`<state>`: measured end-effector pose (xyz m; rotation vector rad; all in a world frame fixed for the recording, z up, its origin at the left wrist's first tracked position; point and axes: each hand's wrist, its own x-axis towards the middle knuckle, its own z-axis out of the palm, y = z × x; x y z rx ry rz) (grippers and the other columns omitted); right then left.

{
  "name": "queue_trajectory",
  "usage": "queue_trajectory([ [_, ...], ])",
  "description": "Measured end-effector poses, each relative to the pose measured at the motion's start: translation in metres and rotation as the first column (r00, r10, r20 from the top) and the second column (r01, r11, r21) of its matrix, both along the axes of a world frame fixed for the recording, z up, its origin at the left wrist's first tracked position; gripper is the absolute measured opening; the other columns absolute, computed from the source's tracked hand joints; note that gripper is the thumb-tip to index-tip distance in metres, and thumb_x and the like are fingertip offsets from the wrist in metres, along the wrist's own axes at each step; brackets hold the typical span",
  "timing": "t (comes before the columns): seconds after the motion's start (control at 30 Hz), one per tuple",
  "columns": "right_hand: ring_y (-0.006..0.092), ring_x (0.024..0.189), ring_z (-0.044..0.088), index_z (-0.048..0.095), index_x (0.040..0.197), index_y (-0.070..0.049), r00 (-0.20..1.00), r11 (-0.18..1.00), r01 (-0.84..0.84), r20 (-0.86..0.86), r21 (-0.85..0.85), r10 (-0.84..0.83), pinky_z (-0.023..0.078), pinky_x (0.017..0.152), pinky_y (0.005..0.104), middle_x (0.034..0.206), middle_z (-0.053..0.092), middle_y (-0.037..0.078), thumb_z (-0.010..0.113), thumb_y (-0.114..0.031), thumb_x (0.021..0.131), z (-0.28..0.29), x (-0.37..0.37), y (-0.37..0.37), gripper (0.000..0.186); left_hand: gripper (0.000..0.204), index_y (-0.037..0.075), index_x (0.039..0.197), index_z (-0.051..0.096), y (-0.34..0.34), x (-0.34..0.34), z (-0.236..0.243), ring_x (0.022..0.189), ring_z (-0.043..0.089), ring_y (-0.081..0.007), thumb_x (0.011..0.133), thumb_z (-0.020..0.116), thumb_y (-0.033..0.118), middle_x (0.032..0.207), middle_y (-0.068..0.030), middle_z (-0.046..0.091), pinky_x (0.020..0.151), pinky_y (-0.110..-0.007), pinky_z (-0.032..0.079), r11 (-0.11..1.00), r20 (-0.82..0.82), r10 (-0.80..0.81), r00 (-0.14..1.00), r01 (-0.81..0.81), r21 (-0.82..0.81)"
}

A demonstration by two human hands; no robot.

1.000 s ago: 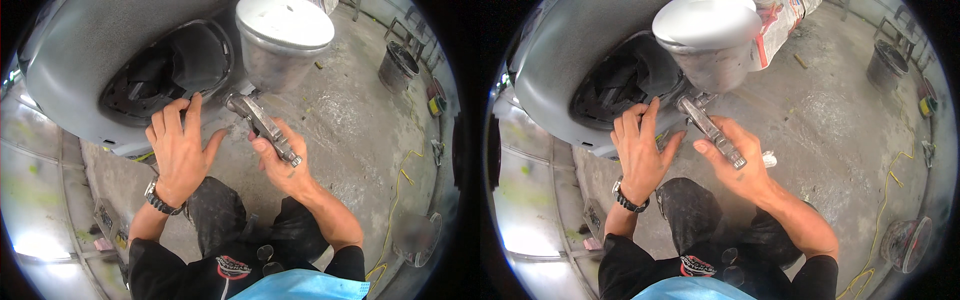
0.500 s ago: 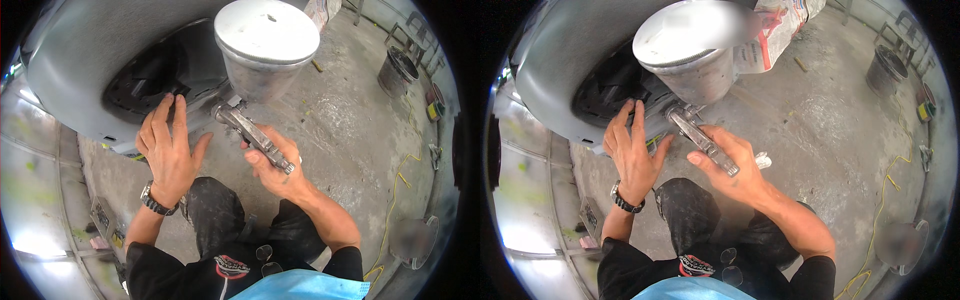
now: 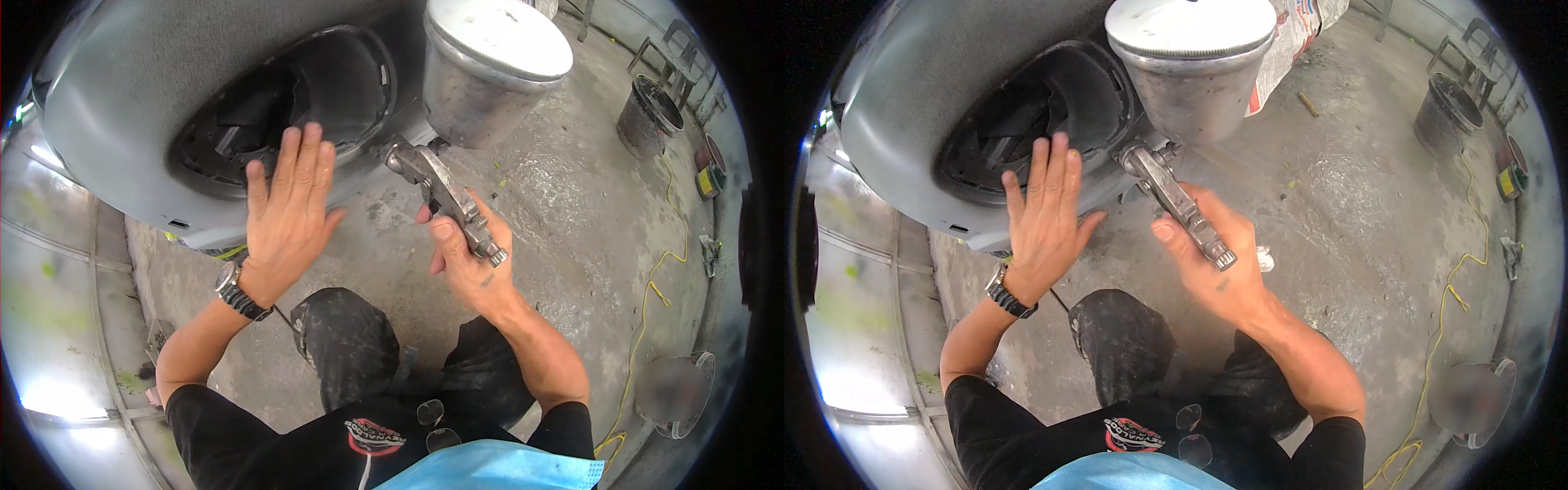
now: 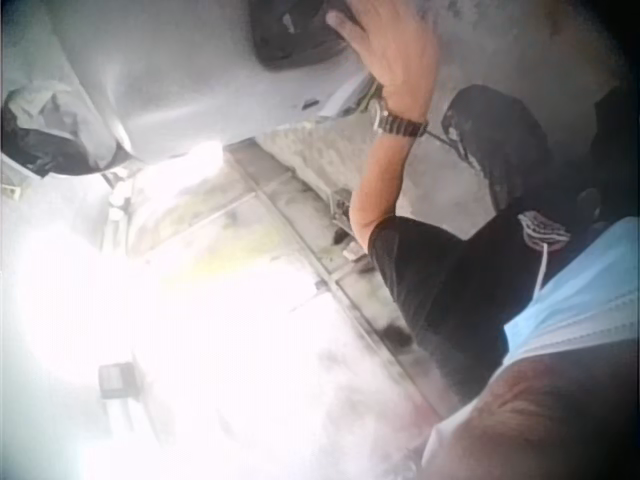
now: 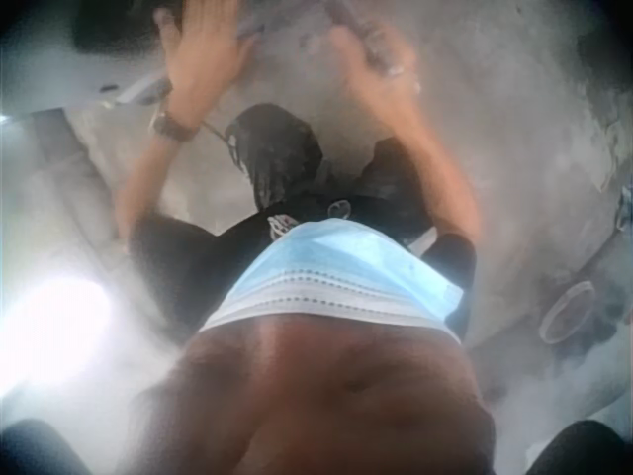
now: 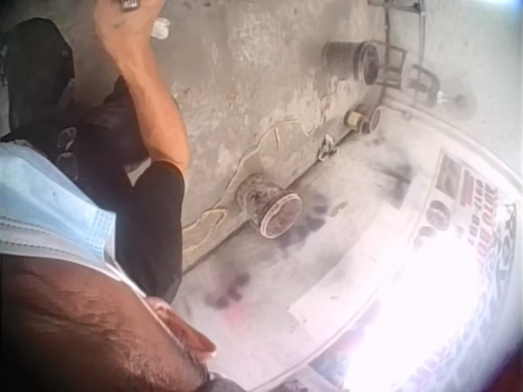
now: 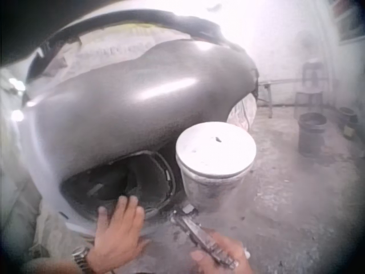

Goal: The person wipes down a car with a cloth, flips light switches on a wall, and holds a paint spray gun while touching the car body by hand.

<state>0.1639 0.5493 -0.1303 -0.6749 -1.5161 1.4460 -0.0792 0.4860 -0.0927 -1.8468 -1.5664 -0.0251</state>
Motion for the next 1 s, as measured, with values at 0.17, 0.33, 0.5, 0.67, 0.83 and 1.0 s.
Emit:
queue_trajectory([
  [0.17, 0.0107, 0.082, 0.061, 0.063, 0.125, 0.005, 1.000, 0.999, 0.020, -0.015, 0.050, -0.020, 0.051, 0.074, 0.0285, 0.090, 0.069, 0.007, 0.076, -0.020, 0.095, 0.001, -0.001, 0.000, 0.041, 0.105, -0.006, 0.158, 0.029, 0.015, 0.012, -0.002, 0.156, 0.024, -0.0386, 0.076, 0.083, 0.034, 0.167, -0.0242, 0.025, 0.118, -0.066, 0.021, 0.997, 0.068, -0.066, 0.996, 0.068, -0.020],
  [0.33, 0.0105, 0.081, 0.061, 0.063, 0.124, 0.005, 0.997, 0.996, 0.061, -0.058, 0.068, -0.057, 0.051, 0.072, 0.0278, 0.090, 0.068, 0.005, 0.075, -0.025, 0.097, 0.001, 0.003, 0.001, 0.042, 0.103, -0.004, 0.157, 0.032, 0.021, 0.017, -0.003, 0.158, 0.018, -0.0355, 0.079, 0.080, 0.042, 0.168, -0.0218, 0.025, 0.122, -0.064, 0.002, 0.998, 0.001, -0.066, 0.998, 0.066, -0.019],
  [0.5, 0.0097, 0.074, 0.061, 0.064, 0.122, 0.005, 0.991, 0.993, 0.101, -0.094, 0.064, -0.095, 0.051, 0.066, 0.0264, 0.088, 0.066, 0.002, 0.072, -0.033, 0.099, 0.003, 0.013, 0.003, 0.045, 0.097, 0.006, 0.158, 0.037, 0.046, 0.031, 0.008, 0.160, 0.009, -0.0278, 0.083, 0.070, 0.057, 0.171, -0.0126, 0.019, 0.123, -0.061, -0.005, 0.996, -0.341, -0.034, 0.939, 0.005, -0.085],
  [0.67, 0.0076, 0.065, 0.060, 0.065, 0.118, 0.003, 0.989, 0.996, 0.087, -0.116, -0.005, -0.087, 0.051, 0.052, 0.0251, 0.088, 0.065, 0.002, 0.071, -0.037, 0.098, 0.008, 0.022, 0.001, 0.045, 0.093, 0.013, 0.158, 0.042, 0.084, 0.046, 0.041, 0.160, 0.005, -0.0238, 0.084, 0.063, 0.065, 0.173, -0.0062, 0.015, 0.124, -0.060, -0.001, 0.994, -0.511, -0.103, 0.853, 0.078, -0.071],
  [0.83, 0.0088, 0.064, 0.060, 0.065, 0.116, 0.002, 0.977, 0.993, 0.113, -0.179, -0.024, -0.116, 0.051, 0.053, 0.0247, 0.096, 0.066, 0.005, 0.070, -0.040, 0.099, 0.017, 0.025, -0.001, 0.046, 0.077, 0.002, 0.163, 0.021, 0.123, 0.070, 0.072, 0.160, 0.005, -0.0351, 0.097, 0.043, 0.035, 0.171, -0.0172, 0.016, 0.127, -0.056, -0.002, 0.984, -0.639, -0.052, 0.767, 0.150, 0.099],
  [1.0, 0.0102, 0.053, 0.058, 0.059, 0.134, 0.003, 0.993, 0.989, 0.115, -0.023, 0.090, -0.113, 0.045, 0.049, 0.0256, 0.101, 0.068, 0.009, 0.051, -0.056, 0.104, 0.014, 0.031, 0.000, 0.066, 0.104, 0.005, 0.158, 0.035, 0.102, 0.064, 0.043, 0.159, 0.009, -0.0234, 0.081, 0.063, 0.069, 0.169, -0.0081, 0.026, 0.131, -0.043, 0.005, 0.936, -0.748, -0.236, 0.620, -0.063, -0.347],
])
